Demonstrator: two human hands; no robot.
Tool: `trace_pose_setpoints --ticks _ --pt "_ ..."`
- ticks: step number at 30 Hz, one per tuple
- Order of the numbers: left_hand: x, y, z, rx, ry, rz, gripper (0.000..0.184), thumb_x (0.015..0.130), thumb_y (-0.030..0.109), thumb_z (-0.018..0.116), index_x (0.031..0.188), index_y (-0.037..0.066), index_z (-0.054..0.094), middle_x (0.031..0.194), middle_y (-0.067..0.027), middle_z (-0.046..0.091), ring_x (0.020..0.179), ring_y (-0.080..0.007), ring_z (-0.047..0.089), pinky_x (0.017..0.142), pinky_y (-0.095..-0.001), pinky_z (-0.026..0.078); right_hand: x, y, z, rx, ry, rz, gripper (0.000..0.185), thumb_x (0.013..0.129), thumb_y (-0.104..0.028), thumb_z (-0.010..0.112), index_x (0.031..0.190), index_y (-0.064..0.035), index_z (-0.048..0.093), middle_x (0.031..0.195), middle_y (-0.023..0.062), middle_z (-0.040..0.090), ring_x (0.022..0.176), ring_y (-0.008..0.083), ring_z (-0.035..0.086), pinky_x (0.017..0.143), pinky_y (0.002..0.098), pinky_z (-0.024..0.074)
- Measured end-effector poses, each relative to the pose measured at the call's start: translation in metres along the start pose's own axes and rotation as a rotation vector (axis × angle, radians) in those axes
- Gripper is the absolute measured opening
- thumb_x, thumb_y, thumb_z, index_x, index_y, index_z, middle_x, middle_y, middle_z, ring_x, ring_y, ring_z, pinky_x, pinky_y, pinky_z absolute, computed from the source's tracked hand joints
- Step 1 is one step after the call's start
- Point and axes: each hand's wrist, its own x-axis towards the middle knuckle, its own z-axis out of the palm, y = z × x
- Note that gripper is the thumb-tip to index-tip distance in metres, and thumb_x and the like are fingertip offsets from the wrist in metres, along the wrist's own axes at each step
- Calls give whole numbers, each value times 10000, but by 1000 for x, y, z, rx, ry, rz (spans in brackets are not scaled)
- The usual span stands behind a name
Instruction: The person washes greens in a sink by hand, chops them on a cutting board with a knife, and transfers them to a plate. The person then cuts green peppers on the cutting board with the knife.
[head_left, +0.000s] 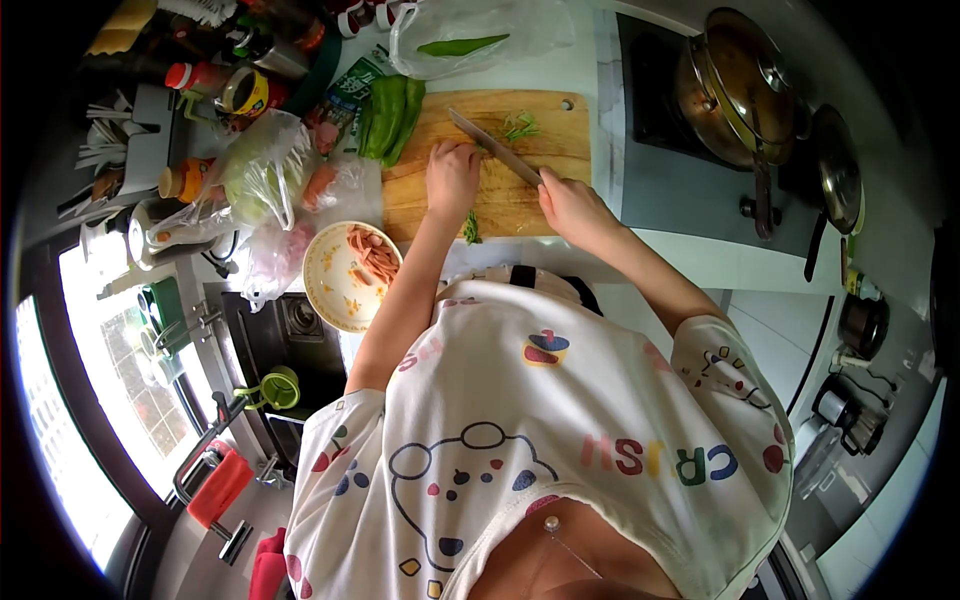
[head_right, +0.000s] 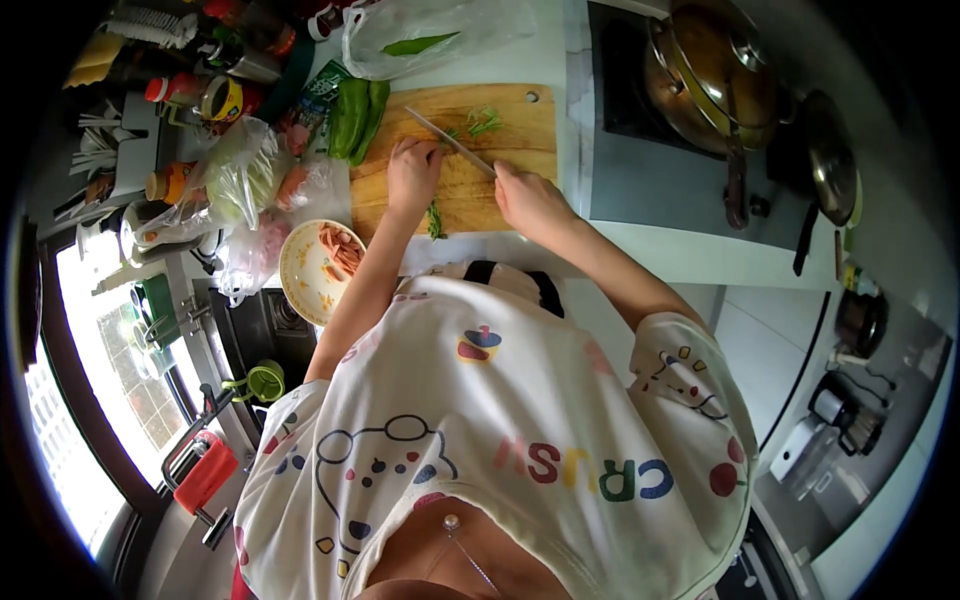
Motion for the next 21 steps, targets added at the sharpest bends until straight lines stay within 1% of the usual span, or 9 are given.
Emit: trace_pose_setpoints --ticks 4,7,9,12,15,16,19,21 --pt "1 1 -1 -18 -12 -20 93 848 83 662 850 13 723 891 -151 653 927 -376 600 851 -452 499 10 0 4 -10 -12 12 194 964 -129 535 1058 40 531 734 238 646 687 414 658 586 495 522" --pt "0 0 0 -28 4 -7 90 850 79 658 855 18 724 880 -151 654 922 -371 603 848 -453 500 17 -7 3 -14 -36 75 203 973 -145 524 1056 40 532 732 240 645 692 429 655 595 507 518" --pt "0 0 0 -55 38 13 92 852 79 653 872 27 727 875 -150 656 920 -368 606 842 -454 501 17 -5 8 25 14 80 210 981 -158 512 1052 39 532 728 244 642 688 442 649 599 517 513" --pt "1 0 -1 -85 -20 -40 86 854 82 647 873 38 718 889 -150 665 926 -364 610 830 -456 503 15 -2 7 104 63 136 224 989 -168 496 1061 41 534 723 251 638 686 453 643 608 525 507" --pt "8 -4 8 -60 29 45 77 856 89 644 873 39 700 916 -150 677 933 -368 610 825 -457 500 13 -1 8 135 87 180 239 994 -174 489 1085 41 537 724 256 637 691 452 642 616 525 506" --pt "12 -3 9 -69 2 20 76 853 91 651 880 39 699 922 -149 679 935 -369 609 830 -453 499 12 0 9 133 96 190 244 995 -176 487 1094 41 538 725 257 636 694 451 642 618 524 506" --pt "20 2 10 -105 -48 -39 103 843 105 680 917 38 700 937 -148 683 941 -369 608 843 -443 497 7 10 11 127 190 157 206 1013 -188 501 1050 14 498 712 243 620 643 452 598 568 491 451" --pt "23 6 8 -134 -45 -60 155 832 123 710 962 36 709 947 -148 686 944 -366 608 848 -437 497 2 9 0 112 153 166 219 999 -170 498 1094 25 526 723 247 633 661 445 624 586 508 485"
